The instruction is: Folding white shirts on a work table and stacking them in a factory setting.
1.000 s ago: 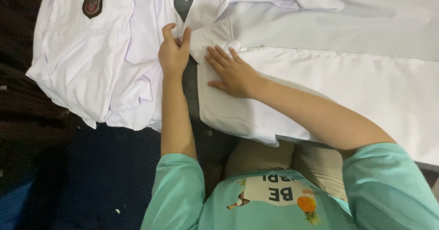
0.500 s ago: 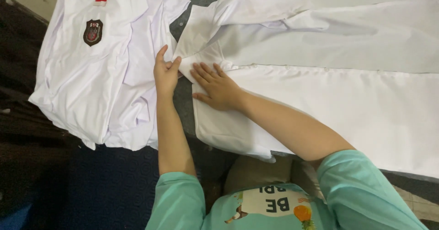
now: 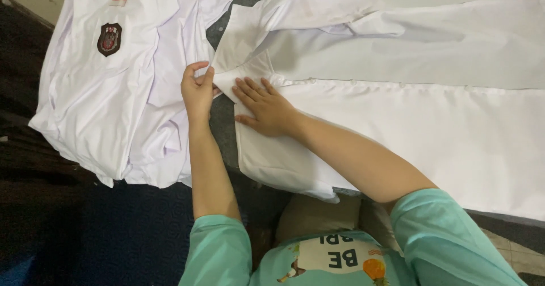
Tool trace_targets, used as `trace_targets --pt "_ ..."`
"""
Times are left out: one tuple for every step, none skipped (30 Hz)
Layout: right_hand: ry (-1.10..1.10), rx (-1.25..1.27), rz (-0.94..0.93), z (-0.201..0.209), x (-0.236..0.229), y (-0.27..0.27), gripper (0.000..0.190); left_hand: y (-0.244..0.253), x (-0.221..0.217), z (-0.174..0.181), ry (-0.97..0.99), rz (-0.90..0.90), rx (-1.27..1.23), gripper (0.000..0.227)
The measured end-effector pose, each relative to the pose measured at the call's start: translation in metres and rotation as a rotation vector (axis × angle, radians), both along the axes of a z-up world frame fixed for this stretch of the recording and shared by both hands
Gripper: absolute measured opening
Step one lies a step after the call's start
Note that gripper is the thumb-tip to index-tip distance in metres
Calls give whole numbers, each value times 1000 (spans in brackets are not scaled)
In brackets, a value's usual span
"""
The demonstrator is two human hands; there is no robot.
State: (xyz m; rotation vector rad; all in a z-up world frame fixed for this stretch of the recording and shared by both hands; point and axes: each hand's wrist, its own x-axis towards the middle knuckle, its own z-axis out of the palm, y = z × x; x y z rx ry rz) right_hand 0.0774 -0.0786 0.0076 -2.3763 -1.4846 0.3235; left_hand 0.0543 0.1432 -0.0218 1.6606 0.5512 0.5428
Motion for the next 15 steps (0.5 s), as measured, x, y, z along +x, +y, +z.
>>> trace_targets --pt "7 1 -3 0 0 0 76 1 0 -1 -8 -3 -7 25" --pt "5 0 -4 -1 0 0 76 5 -1 -7 -10 -4 -8 25" --pt "1 2 -6 -2 0 0 76 9 -2 -12 -2 -13 11 34" --pt "-4 5 -6 -2 1 1 76 15 -3 -17 4 -22 32 44" --pt "-7 6 -5 -1 2 0 76 14 0 -18 0 -21 32 44" --pt "-3 11 -6 -1 1 0 76 13 0 -19 -3 -23 7 44" --pt "2 16 -7 -1 0 0 76 13 0 -19 -7 -25 -18 44" --pt "3 19 2 0 0 0 76 12 0 -18 -7 -16 -15 44" --pt "-12 12 -2 0 0 0 76 11 0 -16 -9 -18 -39 44" --pt "-28 6 -5 1 -1 0 76 10 -1 -15 -13 -19 -63 43" --pt "-28 9 6 2 -1 0 76 9 -1 -13 -13 -8 -60 43" --pt "-34 2 1 2 -1 0 76 8 -1 -12 -26 8 -93 43" --pt "-41 -4 -3 2 -1 0 76 6 0 -11 -40 23 -127 43" --pt "-40 -4 3 1 -1 0 76 6 0 -9 -40 29 -127 43" --pt "-40 5 2 0 0 0 77 6 0 -8 -49 16 -145 43"
